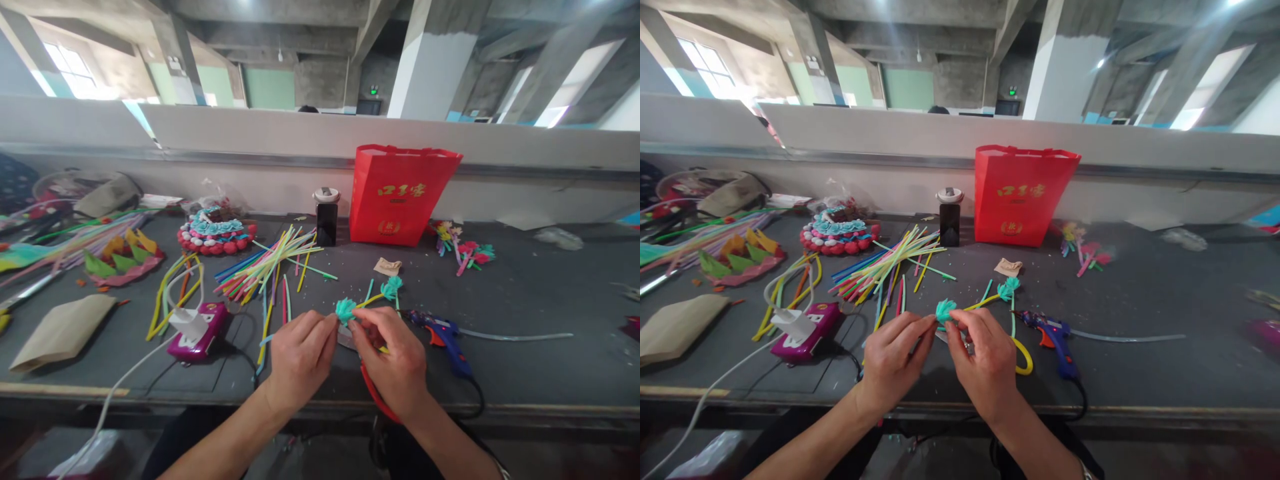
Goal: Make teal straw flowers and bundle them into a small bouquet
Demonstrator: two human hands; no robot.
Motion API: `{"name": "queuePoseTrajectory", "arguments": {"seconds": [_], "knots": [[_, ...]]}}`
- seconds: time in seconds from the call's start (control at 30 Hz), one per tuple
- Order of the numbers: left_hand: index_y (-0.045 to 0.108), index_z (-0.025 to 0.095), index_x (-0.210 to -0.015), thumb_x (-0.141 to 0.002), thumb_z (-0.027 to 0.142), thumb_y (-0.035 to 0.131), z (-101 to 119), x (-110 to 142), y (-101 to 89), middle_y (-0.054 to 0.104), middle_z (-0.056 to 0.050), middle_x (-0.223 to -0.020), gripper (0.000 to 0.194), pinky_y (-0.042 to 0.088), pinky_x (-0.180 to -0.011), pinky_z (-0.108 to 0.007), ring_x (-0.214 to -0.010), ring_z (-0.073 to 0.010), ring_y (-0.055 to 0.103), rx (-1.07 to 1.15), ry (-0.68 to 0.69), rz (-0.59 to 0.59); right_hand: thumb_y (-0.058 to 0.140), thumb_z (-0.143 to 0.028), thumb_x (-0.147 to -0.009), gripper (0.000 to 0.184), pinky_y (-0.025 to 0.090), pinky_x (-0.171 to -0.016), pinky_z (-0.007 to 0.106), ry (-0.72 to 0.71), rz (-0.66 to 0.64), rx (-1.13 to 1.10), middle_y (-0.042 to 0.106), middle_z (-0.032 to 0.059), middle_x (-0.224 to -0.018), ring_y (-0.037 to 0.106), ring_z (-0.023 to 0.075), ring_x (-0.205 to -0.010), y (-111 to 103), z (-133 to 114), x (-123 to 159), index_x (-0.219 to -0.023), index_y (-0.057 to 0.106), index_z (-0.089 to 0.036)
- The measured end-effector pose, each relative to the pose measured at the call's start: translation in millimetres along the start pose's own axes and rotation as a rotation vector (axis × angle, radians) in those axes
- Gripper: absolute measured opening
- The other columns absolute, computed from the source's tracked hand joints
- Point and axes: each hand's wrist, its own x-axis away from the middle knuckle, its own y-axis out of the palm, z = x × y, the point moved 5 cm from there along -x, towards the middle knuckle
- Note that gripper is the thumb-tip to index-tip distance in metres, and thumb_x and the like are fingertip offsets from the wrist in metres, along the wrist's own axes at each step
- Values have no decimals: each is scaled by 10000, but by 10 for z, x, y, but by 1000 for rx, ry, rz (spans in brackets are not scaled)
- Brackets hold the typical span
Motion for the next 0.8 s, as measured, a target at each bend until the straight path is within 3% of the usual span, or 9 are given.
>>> {"name": "queuePoseTrajectory", "arguments": {"seconds": [0.17, 0.3, 0.4, 0.6, 0.8], "knots": [[653, 148, -992, -874, 95, 599, 6, 14, 6, 649, -41, -760, 140, 446, -611, -243, -654, -138, 585, -16, 10, 5, 651, -194, -889, 81, 470, -608, 223, 102, -19, -60, 609, -25, -738, 563, 111, -627, 10, 51, 8, -968, 663, -209], [666, 147, -1002, -892, 116, 575, -14, 22, 51, 646, -47, -773, 146, 441, -635, -244, -685, -141, 588, 55, -54, -40, 622, -159, -904, 71, 464, -621, 223, 42, -32, -72, 634, -6, -789, 575, 115, -671, -1, 23, -10, -924, 667, -209], [688, 158, -959, -898, 199, 587, -102, 14, 128, 629, -33, -755, 125, 417, -610, -233, -675, -132, 569, 241, -303, -137, 617, -127, -898, 89, 462, -622, 221, -10, -16, -66, 629, -1, -784, 569, 114, -670, -21, -4, -21, -909, 662, -203], [645, 146, -742, -884, 404, 574, -184, 100, 299, 545, 18, -592, 303, 295, -438, -201, -466, -72, 411, 914, -901, -361, 609, -104, -888, 111, 442, -598, 212, -42, -55, -75, 600, -14, -729, 542, 107, -626, -26, -40, -25, -897, 659, -203], [682, 132, -802, -789, 440, 692, -184, 158, 321, 574, 15, -599, 309, 300, -408, -189, -448, -66, 438, 1111, -1049, -364, 604, -147, -889, 71, 420, -572, 205, -24, -95, -65, 521, -45, -643, 509, 94, -556, -39, -15, -6, -900, 654, -195]]}}
